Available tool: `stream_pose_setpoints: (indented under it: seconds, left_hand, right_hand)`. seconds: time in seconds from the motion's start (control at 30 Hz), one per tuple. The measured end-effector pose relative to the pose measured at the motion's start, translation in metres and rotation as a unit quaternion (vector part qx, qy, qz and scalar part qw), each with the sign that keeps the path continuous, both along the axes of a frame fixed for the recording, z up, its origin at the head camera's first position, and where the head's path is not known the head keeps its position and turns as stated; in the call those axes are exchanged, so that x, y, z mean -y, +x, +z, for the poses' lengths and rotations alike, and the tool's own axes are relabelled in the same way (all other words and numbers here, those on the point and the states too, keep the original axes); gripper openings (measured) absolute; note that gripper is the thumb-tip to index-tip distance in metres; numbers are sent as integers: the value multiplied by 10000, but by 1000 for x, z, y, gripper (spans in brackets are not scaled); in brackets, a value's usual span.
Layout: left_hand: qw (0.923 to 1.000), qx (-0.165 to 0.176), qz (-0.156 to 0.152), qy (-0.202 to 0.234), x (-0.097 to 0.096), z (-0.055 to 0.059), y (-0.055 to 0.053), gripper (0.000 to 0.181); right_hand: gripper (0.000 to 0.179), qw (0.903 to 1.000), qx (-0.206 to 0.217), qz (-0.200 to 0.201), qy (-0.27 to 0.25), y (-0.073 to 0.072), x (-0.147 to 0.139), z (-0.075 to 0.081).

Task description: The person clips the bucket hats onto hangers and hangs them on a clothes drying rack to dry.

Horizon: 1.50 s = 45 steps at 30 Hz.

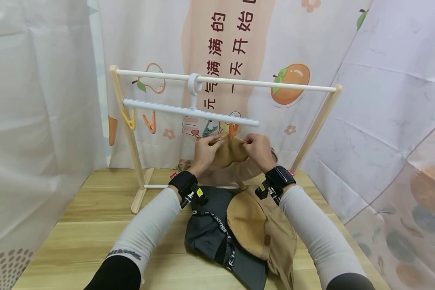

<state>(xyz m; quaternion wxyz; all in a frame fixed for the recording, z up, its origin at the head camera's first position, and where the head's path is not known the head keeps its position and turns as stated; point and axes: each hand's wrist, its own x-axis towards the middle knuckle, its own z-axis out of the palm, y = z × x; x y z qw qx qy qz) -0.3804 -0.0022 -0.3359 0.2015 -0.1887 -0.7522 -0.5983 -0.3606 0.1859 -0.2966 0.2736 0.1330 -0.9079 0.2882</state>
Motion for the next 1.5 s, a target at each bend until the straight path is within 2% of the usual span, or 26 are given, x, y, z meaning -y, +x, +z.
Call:
stream_pose_setpoints:
  seconds: [0.17,0.47,0.67,1.03,1.23,1.37,1.5]
  left_hand:
    - [10000,4,10,-98,1,-3,0,30]
    - [9987,-60,115,-492,7,-11,3,30]
    - [9982,-42,143,-588,11,-16,5,30]
    - [9959,-65,519,-738,24,-25,12,24]
    - [9941,-51,682,-838,36,-32,15,22]
    - [9935,-123,803,-801,44,-39,16,18]
    - [9923,-63,921,-829,49,-40,16,17]
  right_hand:
    - [9,9998,213,-35,-26,0,2,-4]
    - [8,9939,1096,-86,-124,-1,3,-7]
    - [13,9903,1384,-5,-152,-5,2,-10]
    - [15,9879,1539,107,-162,-6,2,-17]
    - [25,9861,1647,71,-228,-4,3,-19]
    - [32,9879,1518,67,-316,-2,5,-22]
    - [32,9909,1318,-23,-270,0,5,-20]
